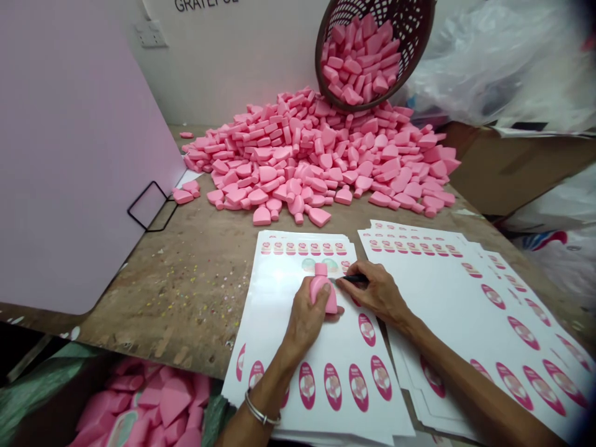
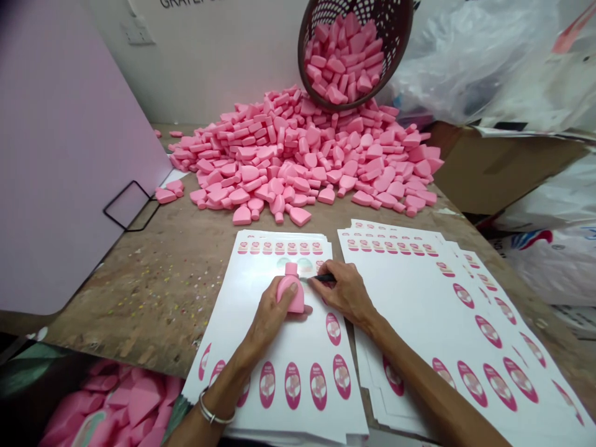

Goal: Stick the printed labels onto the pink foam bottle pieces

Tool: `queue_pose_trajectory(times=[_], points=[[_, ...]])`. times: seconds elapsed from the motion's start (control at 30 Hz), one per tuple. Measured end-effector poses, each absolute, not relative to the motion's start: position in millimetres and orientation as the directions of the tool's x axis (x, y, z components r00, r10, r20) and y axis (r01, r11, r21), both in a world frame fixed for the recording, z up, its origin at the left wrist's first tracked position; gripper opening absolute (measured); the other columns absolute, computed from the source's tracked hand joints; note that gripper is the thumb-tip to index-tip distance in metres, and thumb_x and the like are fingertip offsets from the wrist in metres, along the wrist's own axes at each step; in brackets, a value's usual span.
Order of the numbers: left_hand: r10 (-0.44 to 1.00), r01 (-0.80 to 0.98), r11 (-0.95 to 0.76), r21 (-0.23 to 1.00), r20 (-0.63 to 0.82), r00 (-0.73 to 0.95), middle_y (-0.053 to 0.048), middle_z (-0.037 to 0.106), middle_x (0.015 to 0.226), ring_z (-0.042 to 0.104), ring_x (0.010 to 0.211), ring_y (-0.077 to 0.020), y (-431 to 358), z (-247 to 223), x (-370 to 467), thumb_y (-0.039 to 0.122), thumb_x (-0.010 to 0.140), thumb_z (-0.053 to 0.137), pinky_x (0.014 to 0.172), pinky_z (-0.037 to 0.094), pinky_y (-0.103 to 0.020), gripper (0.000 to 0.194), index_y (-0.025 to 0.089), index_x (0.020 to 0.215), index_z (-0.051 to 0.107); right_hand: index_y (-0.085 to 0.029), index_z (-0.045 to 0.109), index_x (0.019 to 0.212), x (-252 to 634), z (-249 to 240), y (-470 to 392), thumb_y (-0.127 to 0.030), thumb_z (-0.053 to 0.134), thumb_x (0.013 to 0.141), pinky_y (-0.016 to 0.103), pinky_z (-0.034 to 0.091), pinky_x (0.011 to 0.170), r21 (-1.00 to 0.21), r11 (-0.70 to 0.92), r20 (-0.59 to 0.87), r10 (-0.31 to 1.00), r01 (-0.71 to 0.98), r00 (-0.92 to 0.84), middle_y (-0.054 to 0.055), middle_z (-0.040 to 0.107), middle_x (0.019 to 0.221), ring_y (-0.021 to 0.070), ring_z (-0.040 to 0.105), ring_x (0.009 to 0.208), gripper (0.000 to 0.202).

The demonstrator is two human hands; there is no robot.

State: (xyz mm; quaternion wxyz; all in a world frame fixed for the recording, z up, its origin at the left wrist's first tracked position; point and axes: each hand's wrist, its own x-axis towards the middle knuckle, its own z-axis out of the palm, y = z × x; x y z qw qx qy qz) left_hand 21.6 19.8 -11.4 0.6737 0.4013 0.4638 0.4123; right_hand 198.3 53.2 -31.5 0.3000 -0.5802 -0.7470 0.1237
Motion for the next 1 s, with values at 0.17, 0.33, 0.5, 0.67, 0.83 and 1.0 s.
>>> queue_pose_trajectory(times=[0.17, 0.33, 0.5, 0.67, 0.83, 1.0], points=[[0.923, -0.231, 0.362, 0.903, -0.312, 0.226, -0.004, 0.056, 0.085, 0.066, 0.063, -0.0161, 23, -13, 20, 0.051, 0.083, 0.056, 0.062, 0.057, -0.031, 0.043, 0.014, 0.104, 0.05, -0.019, 0.054, 0.071, 201, -19, 48, -0.048, 0.067, 0.073, 0.025, 0.04, 0.053, -0.826, 0.088, 0.142, 0.988, 0.556, 0.055, -0.001, 0.056, 0.062, 0.0122, 0.05, 0.056, 0.031], [0.929, -0.412, 0.367, 0.834, -0.306, 0.208, -0.005, 0.058, 0.083, 0.066, 0.069, -0.0186, 20, -13, 15, 0.059, 0.082, 0.053, 0.063, 0.058, -0.033, 0.05, 0.013, 0.102, 0.055, -0.018, 0.063, 0.075, 199, 6, 39, -0.051, 0.067, 0.072, 0.025, 0.042, 0.056, -0.937, 0.012, 0.079, 0.981, 0.349, 0.18, 0.0, 0.06, 0.069, 0.0126, 0.053, 0.063, 0.033], [0.921, -0.526, 0.389, 0.757, -0.338, 0.195, -0.012, 0.066, 0.089, 0.066, 0.076, -0.0211, 9, 2, 3, 0.066, 0.083, 0.043, 0.064, 0.059, -0.034, 0.064, 0.009, 0.103, 0.063, -0.02, 0.073, 0.09, 169, 21, 23, -0.051, 0.067, 0.072, 0.031, 0.049, 0.068, -0.929, -0.034, -0.025, 0.999, 0.369, 0.029, 0.004, 0.07, 0.079, 0.0212, 0.062, 0.08, 0.036], [0.936, -0.526, 0.353, 0.773, -0.291, 0.2, -0.011, 0.066, 0.096, 0.066, 0.073, -0.0188, 2, 12, -7, 0.064, 0.087, 0.036, 0.059, 0.059, -0.031, 0.062, 0.012, 0.106, 0.064, -0.021, 0.075, 0.09, 143, 27, 17, -0.048, 0.067, 0.074, 0.034, 0.053, 0.075, -0.926, 0.012, -0.004, 0.999, 0.377, -0.041, 0.006, 0.073, 0.092, 0.0236, 0.066, 0.087, 0.033], [0.928, -0.521, 0.372, 0.768, -0.309, 0.206, -0.012, 0.066, 0.098, 0.067, 0.073, -0.0183, 0, 12, -10, 0.059, 0.09, 0.036, 0.06, 0.06, -0.03, 0.058, 0.011, 0.107, 0.063, -0.021, 0.075, 0.088, 137, 31, 15, -0.047, 0.067, 0.074, 0.031, 0.053, 0.068, -0.908, 0.048, 0.034, 0.999, 0.417, -0.04, 0.005, 0.074, 0.086, 0.022, 0.067, 0.08, 0.031], [0.925, -0.521, 0.38, 0.765, -0.315, 0.212, -0.012, 0.067, 0.097, 0.067, 0.075, -0.0191, -1, 12, -11, 0.06, 0.09, 0.035, 0.062, 0.06, -0.031, 0.059, 0.011, 0.107, 0.063, -0.021, 0.075, 0.087, 135, 31, 14, -0.047, 0.067, 0.074, 0.029, 0.052, 0.063, -0.896, 0.064, 0.057, 0.998, 0.439, -0.03, 0.004, 0.074, 0.084, 0.0202, 0.066, 0.075, 0.03]])
